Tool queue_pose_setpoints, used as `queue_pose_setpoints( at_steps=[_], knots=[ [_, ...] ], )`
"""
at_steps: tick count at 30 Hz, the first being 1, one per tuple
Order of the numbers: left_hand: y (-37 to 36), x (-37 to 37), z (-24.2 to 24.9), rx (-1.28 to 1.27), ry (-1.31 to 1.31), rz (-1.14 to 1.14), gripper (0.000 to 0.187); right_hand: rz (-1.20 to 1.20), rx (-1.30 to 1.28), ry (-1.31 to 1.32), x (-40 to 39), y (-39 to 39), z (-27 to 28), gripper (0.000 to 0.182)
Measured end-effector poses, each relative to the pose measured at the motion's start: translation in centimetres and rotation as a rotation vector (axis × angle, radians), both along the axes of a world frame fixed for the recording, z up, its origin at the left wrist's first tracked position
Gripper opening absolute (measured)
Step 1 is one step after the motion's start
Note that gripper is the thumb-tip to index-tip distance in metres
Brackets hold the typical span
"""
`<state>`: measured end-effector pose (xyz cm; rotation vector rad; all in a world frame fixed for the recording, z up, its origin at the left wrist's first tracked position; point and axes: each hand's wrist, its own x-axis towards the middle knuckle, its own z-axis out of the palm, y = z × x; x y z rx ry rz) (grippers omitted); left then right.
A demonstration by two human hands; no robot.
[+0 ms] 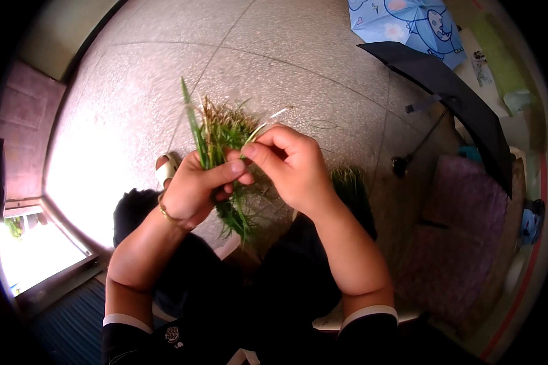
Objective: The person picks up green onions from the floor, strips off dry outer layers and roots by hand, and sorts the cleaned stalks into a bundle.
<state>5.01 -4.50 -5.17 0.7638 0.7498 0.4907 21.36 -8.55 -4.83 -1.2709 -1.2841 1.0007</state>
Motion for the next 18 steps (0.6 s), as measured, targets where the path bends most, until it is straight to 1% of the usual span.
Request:
queue_pose_setpoints(
  at_steps=[2, 6, 8, 9, 11, 15, 17, 18],
  knots=[
    [0.0, -0.2, 0.1, -0.027, 0.003, -0.010, 0.013, -0.018, -0.056, 0.020, -0.2, -0.1, -0.4, 0.012],
    [0.0, -0.3, 0.3, -0.057, 0.005, -0.035, 0.011, -0.092, -0.074, -0.008, 0.2, -0.1, -0.3, 0.014],
    [-0.2, -0.3, 0.2, -0.043, -0.028, -0.041, 0.010, -0.185, -0.070, 0.067, 0.6, 0.2, -0.4, 0.014],
    [-0.2, -0.3, 0.1, -0.041, -0.028, -0.043, 0.010, -0.187, -0.069, 0.067, 0.8, 0.4, -0.4, 0.014],
    [-0.2, -0.4, 0.1, -0.054, -0.017, -0.049, 0.008, -0.301, -0.033, 0.124, 1.4, 0.6, -0.4, 0.013],
    [-0.3, -0.6, 0.0, -0.041, -0.024, -0.076, 0.011, -0.461, 0.117, 0.303, 3.2, 1.2, -0.1, 0.014],
    [-0.3, -0.3, 0.5, -0.080, 0.030, -0.016, 0.014, -0.549, 0.169, 0.426, 4.4, 1.3, 0.1, 0.015],
    [-0.2, -0.3, 0.5, -0.080, 0.030, -0.015, 0.014, -0.542, 0.184, 0.471, 5.1, 1.2, 0.2, 0.014]
  ],
)
